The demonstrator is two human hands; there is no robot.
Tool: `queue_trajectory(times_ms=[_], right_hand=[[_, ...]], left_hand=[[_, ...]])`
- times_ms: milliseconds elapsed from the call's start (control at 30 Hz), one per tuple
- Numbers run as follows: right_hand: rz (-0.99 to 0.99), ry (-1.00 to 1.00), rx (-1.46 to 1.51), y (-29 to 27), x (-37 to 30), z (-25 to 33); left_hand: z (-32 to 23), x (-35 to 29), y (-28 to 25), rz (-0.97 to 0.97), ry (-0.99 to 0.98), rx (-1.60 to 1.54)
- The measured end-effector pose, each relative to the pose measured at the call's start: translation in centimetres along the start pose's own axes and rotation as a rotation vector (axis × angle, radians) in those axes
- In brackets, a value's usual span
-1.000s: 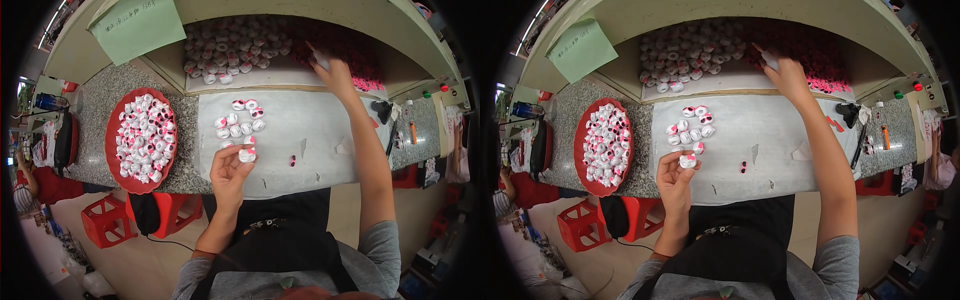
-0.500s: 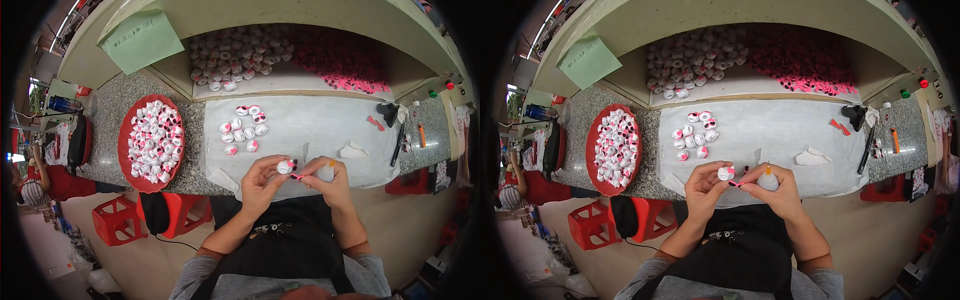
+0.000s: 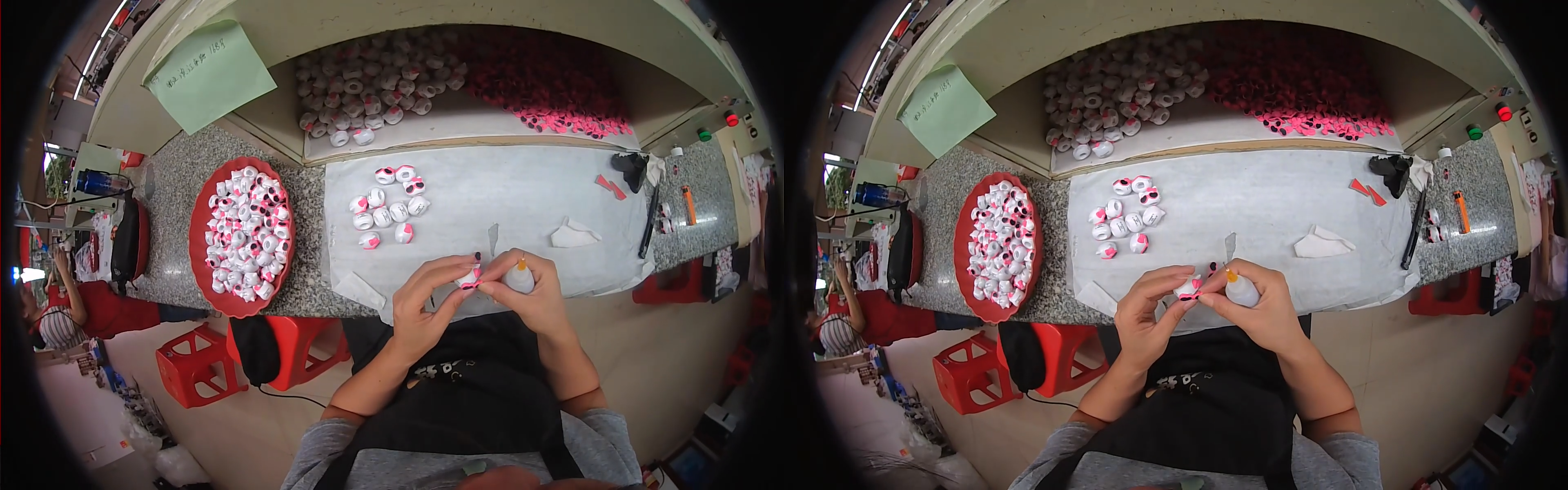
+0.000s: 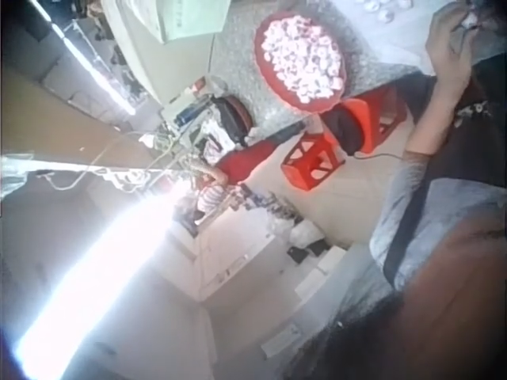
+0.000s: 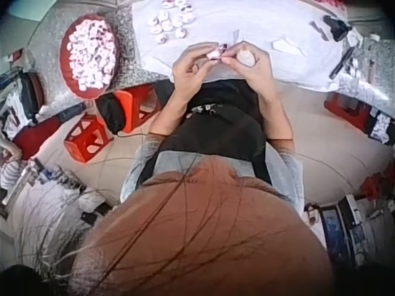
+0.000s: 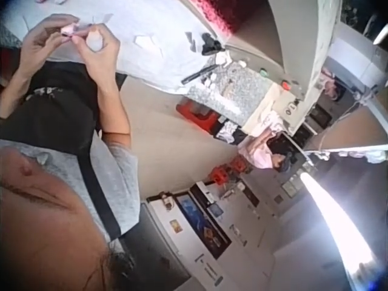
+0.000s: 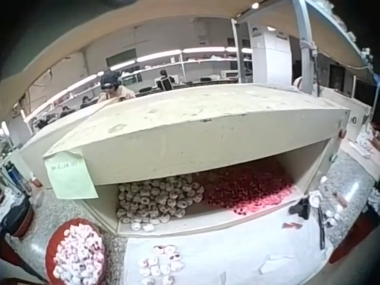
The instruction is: Assembling small toy components using a glue bottle at a factory workstation.
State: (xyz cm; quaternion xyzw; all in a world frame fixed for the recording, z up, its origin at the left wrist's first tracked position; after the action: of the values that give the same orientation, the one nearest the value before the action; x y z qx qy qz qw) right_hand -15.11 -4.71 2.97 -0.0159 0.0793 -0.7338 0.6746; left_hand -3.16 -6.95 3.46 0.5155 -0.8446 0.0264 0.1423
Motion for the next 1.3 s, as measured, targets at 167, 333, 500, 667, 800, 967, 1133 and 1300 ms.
queue_trajectory(times_ms=[167, 333, 500, 667, 800, 967, 1133, 1300], right_hand=[[-0.031, -0.013, 0.009, 0.5, -0.4, -0.7], [-0.031, -0.094, 0.146, 0.7, -0.4, -0.2], [0.073, -0.033, 0.128, 2.0, -0.3, -0.6], [0.069, -0.003, 0.234, 2.0, -0.5, -1.3], [0.06, 0.059, 0.256, 2.2, -0.5, -1.3], [0.023, -0.013, 0.297, 2.0, -1.2, -1.8], [0.017, -0.042, 0.283, 2.0, -1.3, -1.6], [-0.008, -0.016, 0.323, 1.8, -1.3, -1.8]], left_hand=[[0.4, 0.0, -0.3, -0.058, -0.093, -0.334], [1.6, -0.5, -0.4, -0.113, -0.208, -0.561], [2.7, -1.4, -0.5, -0.09, -0.242, -0.589], [2.1, -1.2, 0.0, 0.013, -0.194, -0.58], [2.9, -1.3, -0.3, -0.031, -0.229, -0.564], [1.7, -0.9, 0.0, -0.018, -0.095, -0.435], [1.6, -1.0, 0.1, -0.031, -0.087, -0.447], [1.8, -1.0, 0.2, -0.014, -0.1, -0.493]])
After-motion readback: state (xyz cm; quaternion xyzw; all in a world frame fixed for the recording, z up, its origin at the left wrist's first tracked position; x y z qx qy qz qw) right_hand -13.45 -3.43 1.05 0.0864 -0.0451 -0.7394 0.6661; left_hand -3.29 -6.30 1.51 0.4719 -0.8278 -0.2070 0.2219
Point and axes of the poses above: each hand's wrist, its own x-axis towards the middle knuckle, its own y-axis out of the palm, z = x × y, the point moved 9 cm from there along x, towards the middle knuckle, and after that the axes turned 11 degrees about -x, right-handed, at the moved point
